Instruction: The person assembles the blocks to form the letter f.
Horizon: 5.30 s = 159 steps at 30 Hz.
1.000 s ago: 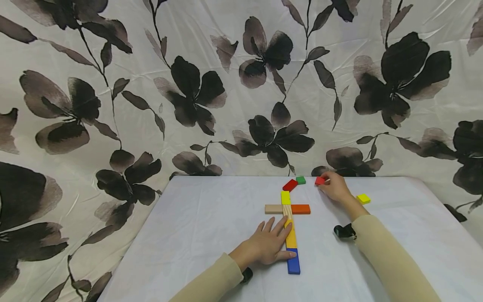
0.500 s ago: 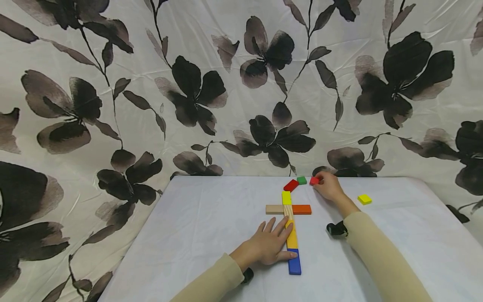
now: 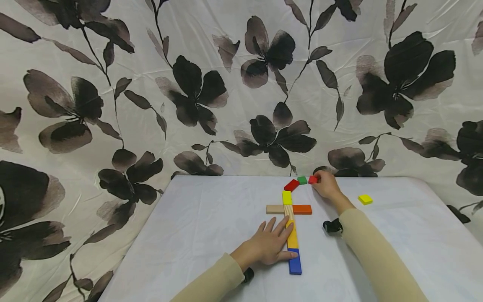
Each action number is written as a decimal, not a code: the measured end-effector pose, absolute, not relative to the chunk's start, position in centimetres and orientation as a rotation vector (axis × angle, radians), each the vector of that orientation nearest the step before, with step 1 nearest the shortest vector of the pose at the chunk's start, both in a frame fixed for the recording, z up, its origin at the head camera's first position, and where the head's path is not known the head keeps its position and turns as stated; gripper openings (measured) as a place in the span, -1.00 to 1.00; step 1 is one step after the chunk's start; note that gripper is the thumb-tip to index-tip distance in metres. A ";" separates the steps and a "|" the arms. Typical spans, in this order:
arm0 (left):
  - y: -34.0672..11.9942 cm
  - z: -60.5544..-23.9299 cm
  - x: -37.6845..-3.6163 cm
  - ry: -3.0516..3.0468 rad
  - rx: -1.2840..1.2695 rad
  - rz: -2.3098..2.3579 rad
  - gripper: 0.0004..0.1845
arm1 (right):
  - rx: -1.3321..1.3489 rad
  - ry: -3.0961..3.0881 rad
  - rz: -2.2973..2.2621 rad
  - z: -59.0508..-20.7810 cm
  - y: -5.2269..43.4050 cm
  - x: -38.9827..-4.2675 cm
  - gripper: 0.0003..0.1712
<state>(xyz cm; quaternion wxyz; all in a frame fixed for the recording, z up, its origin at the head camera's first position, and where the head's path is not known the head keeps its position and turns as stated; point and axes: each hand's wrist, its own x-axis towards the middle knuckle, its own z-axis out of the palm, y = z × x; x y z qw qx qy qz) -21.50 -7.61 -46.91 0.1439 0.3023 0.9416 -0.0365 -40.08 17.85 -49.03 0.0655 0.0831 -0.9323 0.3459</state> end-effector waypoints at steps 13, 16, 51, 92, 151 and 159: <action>-7.5 -47.3 -21.7 2.716 0.859 -0.118 -0.01 | 0.230 -2.839 1.061 -49.1 17.5 -40.3 -0.61; -7.5 -47.4 -21.8 2.716 0.858 -0.125 -0.01 | 0.227 -2.845 1.063 -49.1 17.5 -40.4 -0.60; -7.4 -47.5 -21.9 2.692 0.842 -0.102 -0.03 | 0.199 -2.852 1.117 -49.4 17.8 -40.0 -0.55; -7.4 -47.7 -22.1 2.696 0.845 -0.092 -0.01 | 0.425 -2.910 0.967 -46.9 21.1 -33.8 -0.37; -7.4 -47.3 -21.7 2.717 0.854 -0.123 -0.02 | -0.025 -2.948 0.984 -48.9 31.6 -30.6 -0.36; -7.4 -47.3 -21.6 2.715 0.855 -0.120 -0.02 | -0.023 -2.963 0.971 -49.1 31.5 -30.7 -0.40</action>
